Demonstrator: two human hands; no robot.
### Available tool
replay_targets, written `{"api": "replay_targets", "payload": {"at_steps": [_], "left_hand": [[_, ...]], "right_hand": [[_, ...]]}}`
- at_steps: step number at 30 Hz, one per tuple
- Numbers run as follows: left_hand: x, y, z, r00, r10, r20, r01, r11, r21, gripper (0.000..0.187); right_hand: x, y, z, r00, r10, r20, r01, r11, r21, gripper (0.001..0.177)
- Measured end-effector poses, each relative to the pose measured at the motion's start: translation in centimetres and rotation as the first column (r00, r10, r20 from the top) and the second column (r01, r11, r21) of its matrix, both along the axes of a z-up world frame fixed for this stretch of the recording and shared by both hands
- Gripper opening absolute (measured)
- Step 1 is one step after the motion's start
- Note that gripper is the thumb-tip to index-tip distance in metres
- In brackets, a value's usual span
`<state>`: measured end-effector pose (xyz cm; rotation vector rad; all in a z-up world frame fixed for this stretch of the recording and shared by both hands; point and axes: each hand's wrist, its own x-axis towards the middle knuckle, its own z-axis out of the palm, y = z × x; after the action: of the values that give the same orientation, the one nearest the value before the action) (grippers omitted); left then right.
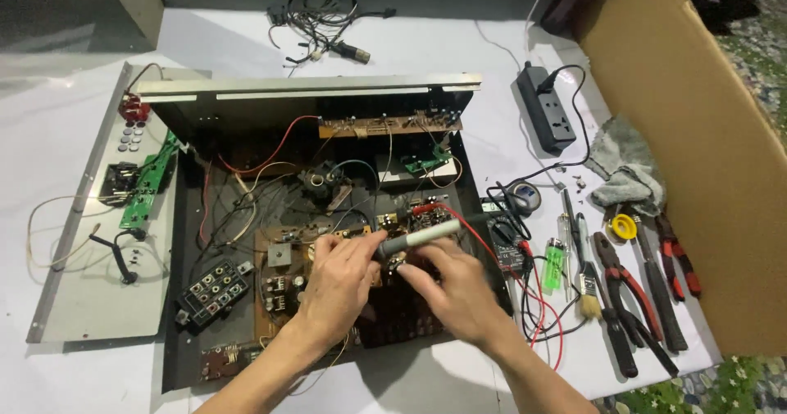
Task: Soldering components on a circuit board inside an electronic device chassis on a workbench.
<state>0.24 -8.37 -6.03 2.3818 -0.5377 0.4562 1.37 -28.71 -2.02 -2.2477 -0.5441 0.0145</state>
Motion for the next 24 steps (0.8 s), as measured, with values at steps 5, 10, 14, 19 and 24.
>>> {"api": "replay_targets", "payload": {"at_steps": [5,10,14,19,24], "left_hand": [[0.1,0.0,-0.8,1.000,0.019,0.009,-0.019,0.999,0.032,0.054],[0.0,0.2,-1.0,0.994,0.034,0.102,-0.036,0.999,0.023,0.042],[0.0,0.7,-0.8,0.998,0.050,0.043,-0.054,0.995,0.086,0.044],[-0.3,0.7,-0.1,0.998,0.055,0.012,-0.056,0.994,0.092,0.043],[-0.4,0.6,0.4,0.996,0.082,-0.042,-0.077,0.991,0.109,0.042]], "right_hand": [[-1.1,-3.6,0.6,0.800,-0.332,0.500,0.286,0.943,0.169,0.015],[1.1,-5.5,-1.9,0.787,-0.416,0.456,0.433,0.899,0.074,0.041],[2.7,-6.6,-1.2,0.733,-0.555,0.392,0.520,0.830,0.201,0.038],[2.9,-8.6,1.8,0.728,-0.522,0.444,0.582,0.813,0.002,0.058],[6.8,-12.6,-1.9,0.803,-0.592,-0.066,0.559,0.788,-0.256,0.032]]}}
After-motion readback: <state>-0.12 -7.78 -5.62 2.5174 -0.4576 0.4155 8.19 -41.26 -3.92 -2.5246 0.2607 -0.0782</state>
